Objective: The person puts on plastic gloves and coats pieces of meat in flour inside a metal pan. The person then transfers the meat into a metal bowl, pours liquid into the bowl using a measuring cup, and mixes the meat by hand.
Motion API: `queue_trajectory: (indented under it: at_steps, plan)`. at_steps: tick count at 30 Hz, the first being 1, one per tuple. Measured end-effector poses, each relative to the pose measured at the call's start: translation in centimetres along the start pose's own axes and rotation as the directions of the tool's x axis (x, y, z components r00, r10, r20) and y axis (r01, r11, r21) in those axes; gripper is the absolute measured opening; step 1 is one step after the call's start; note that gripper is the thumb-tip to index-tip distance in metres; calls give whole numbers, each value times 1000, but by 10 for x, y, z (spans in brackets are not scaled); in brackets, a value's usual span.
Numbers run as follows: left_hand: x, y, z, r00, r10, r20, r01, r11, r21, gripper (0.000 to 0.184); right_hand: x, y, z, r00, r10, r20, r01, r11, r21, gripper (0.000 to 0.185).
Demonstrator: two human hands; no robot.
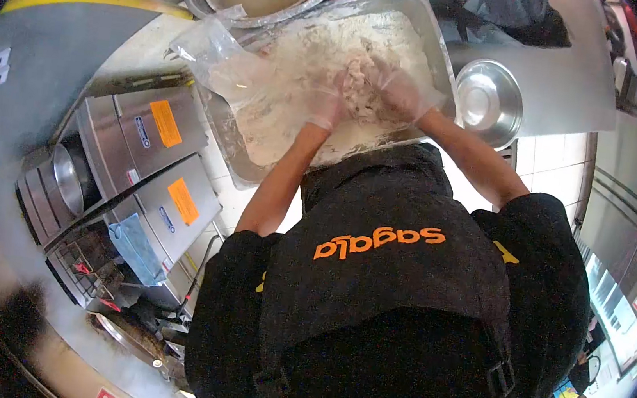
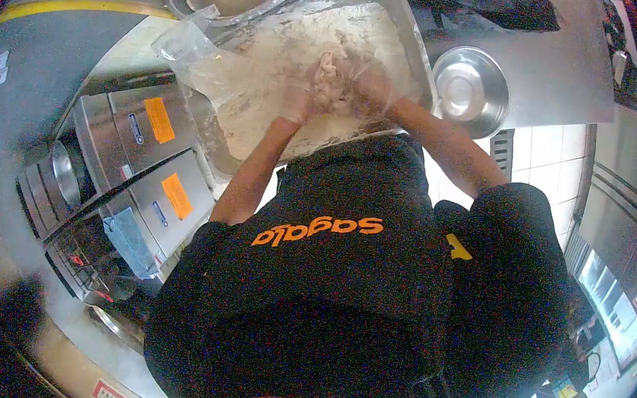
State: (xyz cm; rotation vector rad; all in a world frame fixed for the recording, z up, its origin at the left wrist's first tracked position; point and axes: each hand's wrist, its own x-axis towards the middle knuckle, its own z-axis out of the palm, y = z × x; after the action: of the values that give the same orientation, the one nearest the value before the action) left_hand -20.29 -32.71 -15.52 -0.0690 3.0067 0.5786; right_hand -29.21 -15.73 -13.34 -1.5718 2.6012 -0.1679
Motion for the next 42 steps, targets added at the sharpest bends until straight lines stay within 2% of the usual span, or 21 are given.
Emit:
queue_trajectory:
  at_steps: [2, 5, 8, 11, 13, 14, 15, 17, 20, 23, 26, 29, 32, 35, 38, 39, 41, 42]
  plan:
    - [0, -10, 33, 983, 38, -182, -8, 987, 163, 76, 3, 4, 23, 970, 94, -222, -37, 968, 248, 52]
    - [10, -18, 27, 990, 6, -141, -17, 997, -76, 84, 20, 19, 32, 955, 247, -165, -129, 845, 519, 57]
    - [21, -25, 31, 994, -90, -63, 86, 994, -62, 69, 34, 14, 6, 904, 423, 65, -393, 759, 519, 54]
    - [34, -18, -16, 914, -284, 289, 356, 905, -235, 57, 51, 41, 32, 865, 466, 189, -484, 671, 562, 54]
    - [39, -27, -23, 902, -184, 392, 200, 980, 0, 53, 48, 50, 36, 853, 400, 334, -509, 503, 698, 52]
    - [43, -29, -25, 883, -145, 447, 104, 988, 113, 52, 44, 55, 38, 869, 355, 345, -476, 412, 777, 51]
    - [38, -26, -29, 936, -103, 336, 135, 988, -75, 51, 41, 57, 34, 883, 308, 354, -446, 310, 840, 50]
    - [18, -18, -37, 992, -91, 92, 123, 889, -441, 50, 22, 39, -5, 940, 228, 253, -277, 82, 957, 48]
    - [10, -18, -29, 965, -260, 21, 178, 600, -780, 47, 4, 13, -61, 916, 310, 256, -297, 93, 950, 46]
    - [4, -7, -49, 985, -102, -141, -55, 586, -808, 48, -3, 19, -49, 944, 288, 160, -174, 25, 984, 45]
    - [5, -16, -46, 988, -151, 16, 123, 739, -663, 48, -6, 18, -58, 900, 323, 292, -364, 187, 912, 46]
    - [2, 6, -79, 964, -259, 51, 230, 729, -645, 50, -2, 8, -70, 851, 459, 255, -427, 322, 845, 45]
    - [-3, 11, -97, 961, -229, 155, 277, 808, -521, 45, -5, 8, -70, 926, 367, 89, -264, 459, 848, 42]
    - [-12, -2, -81, 982, -185, 35, 120, 472, -873, 39, -11, 1, -100, 948, 201, 246, -282, 174, 944, 44]
    - [-12, -54, -37, 932, -355, 74, 217, 382, -899, 39, -21, 9, -99, 899, 270, 346, -333, -93, 938, 45]
    - [-12, -60, -34, 921, -386, 46, 252, 503, -827, 40, -19, 21, -87, 859, 317, 402, -453, 104, 886, 47]
    - [-14, -66, -30, 898, -440, -23, 328, 702, -632, 43, -14, 45, -47, 771, 436, 463, -633, 454, 627, 50]
    - [-15, -63, -29, 883, -452, 127, 418, 634, -651, 45, -23, 41, -39, 817, 318, 480, -575, 399, 715, 50]
